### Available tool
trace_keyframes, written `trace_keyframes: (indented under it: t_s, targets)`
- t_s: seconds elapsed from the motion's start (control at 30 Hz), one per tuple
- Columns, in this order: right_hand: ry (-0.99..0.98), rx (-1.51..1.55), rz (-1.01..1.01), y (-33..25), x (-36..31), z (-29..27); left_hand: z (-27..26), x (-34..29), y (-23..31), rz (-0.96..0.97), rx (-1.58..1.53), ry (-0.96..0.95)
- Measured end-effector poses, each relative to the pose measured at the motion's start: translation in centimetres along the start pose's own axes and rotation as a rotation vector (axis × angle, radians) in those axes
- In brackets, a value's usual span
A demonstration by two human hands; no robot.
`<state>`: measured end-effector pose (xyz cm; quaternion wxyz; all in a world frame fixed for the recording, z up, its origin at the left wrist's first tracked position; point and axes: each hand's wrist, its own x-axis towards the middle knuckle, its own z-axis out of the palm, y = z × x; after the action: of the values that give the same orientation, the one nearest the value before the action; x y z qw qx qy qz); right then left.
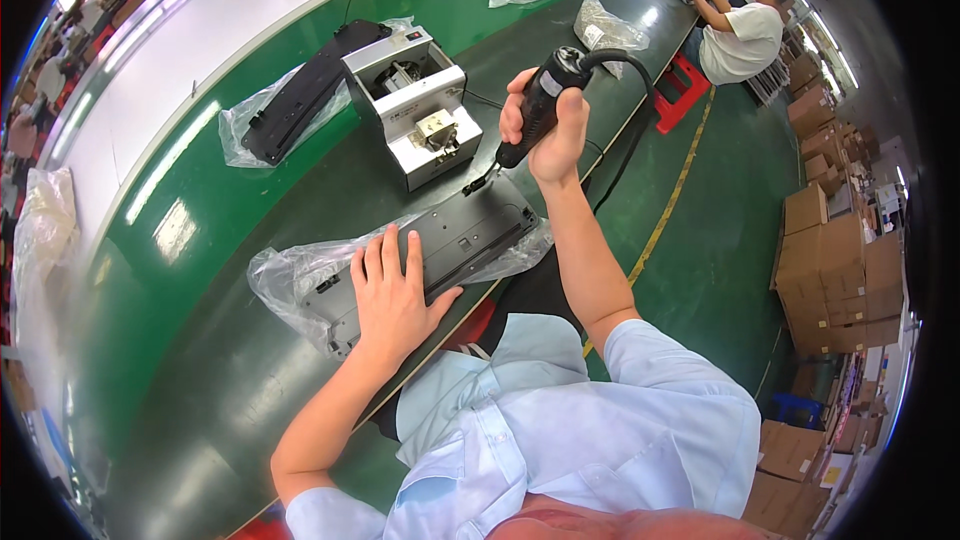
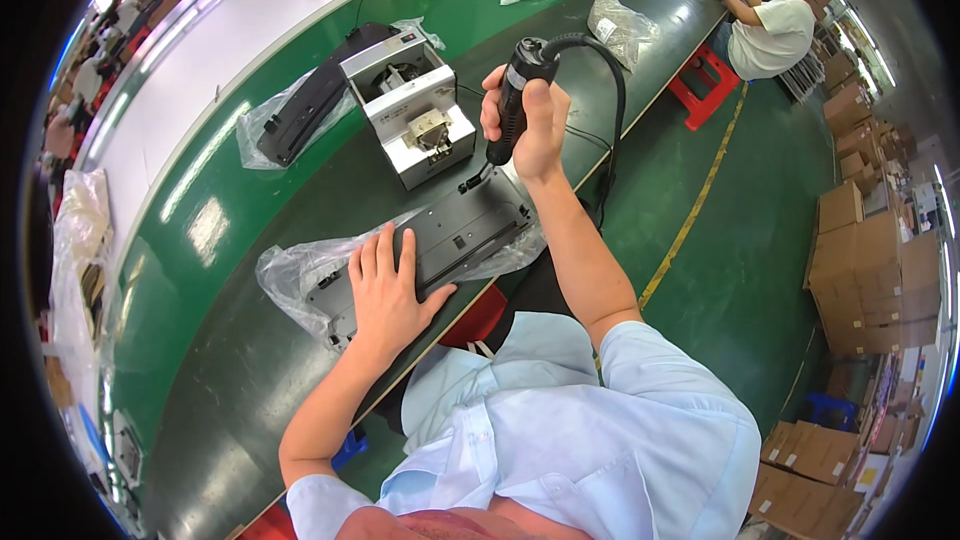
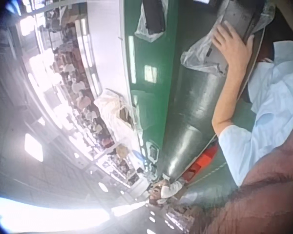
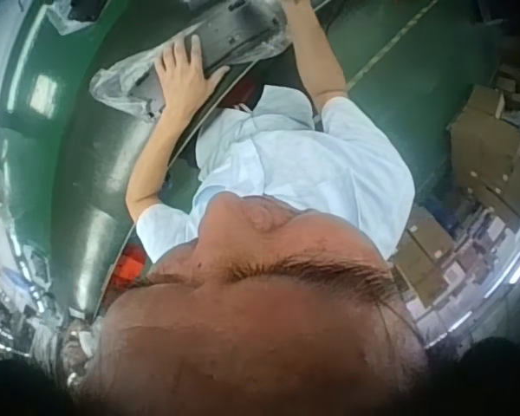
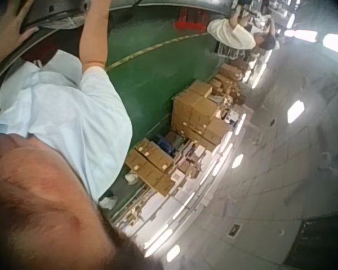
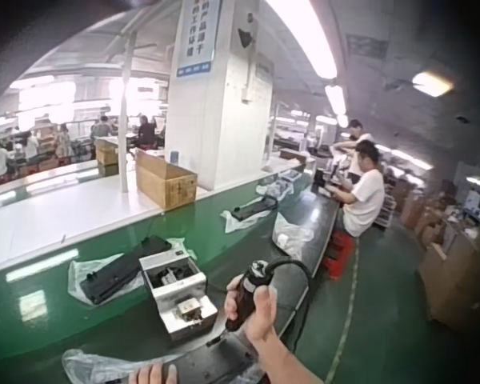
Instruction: The person assembles electronic housing units by placing them into a jig and using an electric screwdriver to secure screws into multiple points on the component.
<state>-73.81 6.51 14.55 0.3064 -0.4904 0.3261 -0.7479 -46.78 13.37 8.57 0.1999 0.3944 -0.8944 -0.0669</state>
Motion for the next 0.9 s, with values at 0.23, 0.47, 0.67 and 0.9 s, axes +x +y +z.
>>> trace_keyframes:
  t_s: [0.23,0.47,0.67,0.9]
  targets:
    - [0.001,-0.027,0.064,1.5,0.3,-0.9,0.2,0.1,0.2,-0.015,0.018,-0.032]
    - [0.027,-0.018,0.044,0.3,0.1,-1.1,0.1,0.2,0.2,-0.002,0.0,-0.015]
    - [-0.002,-0.036,0.085,1.9,-0.1,-1.1,0.0,0.3,0.1,-0.012,-0.01,-0.035]
    - [-0.07,-0.086,0.124,1.5,0.1,-0.6,0.1,0.1,0.0,-0.01,-0.002,-0.02]
